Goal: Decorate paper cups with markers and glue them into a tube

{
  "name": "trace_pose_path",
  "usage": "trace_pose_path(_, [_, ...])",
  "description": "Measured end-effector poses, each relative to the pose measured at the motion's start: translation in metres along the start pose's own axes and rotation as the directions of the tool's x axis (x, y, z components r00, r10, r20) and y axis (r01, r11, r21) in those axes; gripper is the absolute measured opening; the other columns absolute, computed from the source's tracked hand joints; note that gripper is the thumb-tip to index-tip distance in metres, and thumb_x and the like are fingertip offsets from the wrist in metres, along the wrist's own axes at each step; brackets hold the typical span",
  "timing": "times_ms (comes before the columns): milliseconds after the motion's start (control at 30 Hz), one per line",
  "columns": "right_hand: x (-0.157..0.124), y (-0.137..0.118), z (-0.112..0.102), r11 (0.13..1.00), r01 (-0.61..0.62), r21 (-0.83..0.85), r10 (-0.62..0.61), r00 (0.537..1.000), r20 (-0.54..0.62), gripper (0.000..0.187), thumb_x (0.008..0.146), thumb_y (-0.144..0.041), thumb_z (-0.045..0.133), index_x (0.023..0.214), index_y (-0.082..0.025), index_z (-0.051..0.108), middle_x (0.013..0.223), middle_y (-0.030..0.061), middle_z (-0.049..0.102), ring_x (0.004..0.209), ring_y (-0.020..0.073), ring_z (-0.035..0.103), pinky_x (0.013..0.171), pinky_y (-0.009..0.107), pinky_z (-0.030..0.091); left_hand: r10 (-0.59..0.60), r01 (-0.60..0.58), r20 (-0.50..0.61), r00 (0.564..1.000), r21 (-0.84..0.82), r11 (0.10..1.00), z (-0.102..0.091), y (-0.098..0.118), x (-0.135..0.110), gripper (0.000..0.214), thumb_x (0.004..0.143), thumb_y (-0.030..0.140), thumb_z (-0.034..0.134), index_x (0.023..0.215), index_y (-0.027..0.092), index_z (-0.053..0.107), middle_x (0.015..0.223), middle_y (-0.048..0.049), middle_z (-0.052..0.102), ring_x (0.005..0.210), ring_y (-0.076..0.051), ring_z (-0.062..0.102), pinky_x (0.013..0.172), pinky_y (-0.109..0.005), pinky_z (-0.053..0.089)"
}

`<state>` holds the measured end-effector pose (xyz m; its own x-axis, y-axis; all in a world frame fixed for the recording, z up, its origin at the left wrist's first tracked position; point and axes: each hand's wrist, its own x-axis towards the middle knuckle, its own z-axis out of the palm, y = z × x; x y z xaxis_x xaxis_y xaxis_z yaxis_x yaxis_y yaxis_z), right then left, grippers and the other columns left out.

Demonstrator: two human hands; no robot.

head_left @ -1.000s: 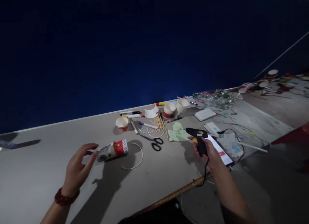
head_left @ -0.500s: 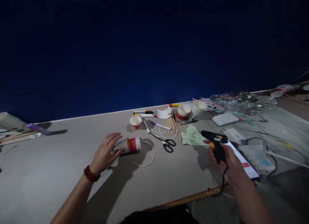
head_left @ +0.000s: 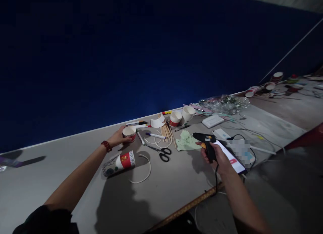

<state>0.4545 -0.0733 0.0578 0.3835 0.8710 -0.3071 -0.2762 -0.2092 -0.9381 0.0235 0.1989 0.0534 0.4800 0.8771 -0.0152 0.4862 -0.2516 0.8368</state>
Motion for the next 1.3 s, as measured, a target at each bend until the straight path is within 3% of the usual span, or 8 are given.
trace_pose_path(200, [0.001, -0.002, 0.002, 0.990, -0.067, 0.124, 0.066, 0.998, 0.008, 0.052, 0.082, -0.054, 0.064, 0.114, -0.014, 0.073, 0.055, -0.0018, 0.057, 0.040, 0.0134, 0.044, 0.038, 0.023, 0.034, 0.090, -0.090, 0.055, 0.994, -0.004, 0.996, 0.018, 0.049, -0.011, 0.065, 0.082, 0.061, 0.072, 0.129, 0.018, 0.058, 0.115, -0.0104, 0.075, 0.098, -0.029, 0.073, 0.084, -0.038, 0.058])
trace_pose_path(300, [0.002, -0.005, 0.002, 0.992, -0.058, 0.110, 0.057, 0.998, 0.015, 0.053, 0.082, -0.055, 0.063, 0.114, -0.014, 0.072, 0.054, -0.0019, 0.056, 0.040, 0.0135, 0.043, 0.038, 0.024, 0.033, 0.165, -0.171, 0.048, 0.985, 0.270, 0.947, 0.059, 0.089, -0.018, 0.068, 0.081, 0.059, 0.077, 0.135, 0.021, 0.058, 0.120, -0.0139, 0.075, 0.105, -0.034, 0.073, 0.090, -0.041, 0.056])
trace_pose_path(367, [0.001, -0.010, 0.002, 0.994, -0.036, 0.105, 0.033, 0.999, 0.029, 0.054, 0.082, -0.057, 0.064, 0.114, -0.014, 0.072, 0.055, -0.0021, 0.056, 0.041, 0.0136, 0.043, 0.038, 0.024, 0.032, 0.208, -0.244, 0.133, 0.969, 0.407, 0.880, 0.090, 0.114, -0.017, 0.059, 0.083, 0.052, 0.078, 0.131, 0.021, 0.061, 0.122, -0.0156, 0.073, 0.105, -0.036, 0.073, 0.088, -0.042, 0.055])
trace_pose_path(500, [-0.006, -0.023, 0.003, 0.996, -0.003, 0.092, -0.003, 0.998, 0.064, 0.055, 0.081, -0.060, 0.065, 0.112, -0.015, 0.072, 0.055, -0.0021, 0.056, 0.041, 0.0136, 0.042, 0.039, 0.024, 0.030, 0.248, -0.288, 0.150, 0.957, 0.409, 0.866, 0.141, 0.143, 0.004, 0.043, 0.088, 0.044, 0.074, 0.125, 0.023, 0.065, 0.126, -0.0134, 0.067, 0.109, -0.033, 0.072, 0.093, -0.040, 0.054])
trace_pose_path(633, [-0.015, -0.037, 0.003, 0.995, 0.036, 0.090, -0.041, 0.997, 0.060, 0.055, 0.082, -0.061, 0.065, 0.112, -0.015, 0.072, 0.055, -0.0020, 0.056, 0.042, 0.0138, 0.042, 0.040, 0.025, 0.029, 0.240, -0.265, 0.114, 0.964, 0.382, 0.885, 0.170, 0.151, 0.024, 0.048, 0.084, 0.036, 0.078, 0.125, 0.020, 0.061, 0.130, -0.0150, 0.062, 0.105, -0.034, 0.072, 0.091, -0.042, 0.056])
trace_pose_path(867, [-0.026, -0.039, -0.005, 0.994, 0.045, 0.100, -0.051, 0.997, 0.064, 0.055, 0.082, -0.061, 0.066, 0.110, -0.014, 0.072, 0.054, -0.0015, 0.057, 0.042, 0.0138, 0.043, 0.039, 0.025, 0.029, 0.240, -0.227, -0.012, 0.971, 0.277, 0.934, 0.160, 0.142, 0.026, 0.048, 0.086, 0.034, 0.073, 0.128, 0.020, 0.054, 0.134, -0.0141, 0.056, 0.118, -0.032, 0.065, 0.098, -0.043, 0.054])
trace_pose_path(1067, [-0.026, -0.029, -0.001, 0.997, 0.020, 0.077, -0.024, 0.998, 0.057, 0.056, 0.081, -0.060, 0.065, 0.111, -0.013, 0.072, 0.054, -0.0007, 0.057, 0.041, 0.0143, 0.045, 0.039, 0.026, 0.030, 0.232, -0.225, -0.018, 0.973, 0.176, 0.958, 0.146, 0.128, 0.003, 0.047, 0.088, 0.036, 0.069, 0.127, 0.019, 0.050, 0.127, -0.0123, 0.062, 0.101, -0.026, 0.068, 0.089, -0.040, 0.055])
trace_pose_path(1300, [-0.020, -0.041, 0.001, 0.994, 0.103, 0.030, -0.106, 0.987, 0.123, 0.054, 0.087, -0.059, 0.061, 0.112, -0.013, 0.072, 0.055, -0.0007, 0.058, 0.039, 0.0146, 0.046, 0.036, 0.026, 0.033, 0.248, -0.262, -0.153, 0.957, -0.079, 0.962, 0.135, 0.106, -0.017, 0.044, 0.089, 0.045, 0.071, 0.124, 0.022, 0.057, 0.126, -0.0099, 0.066, 0.116, -0.029, 0.063, 0.102, -0.042, 0.049])
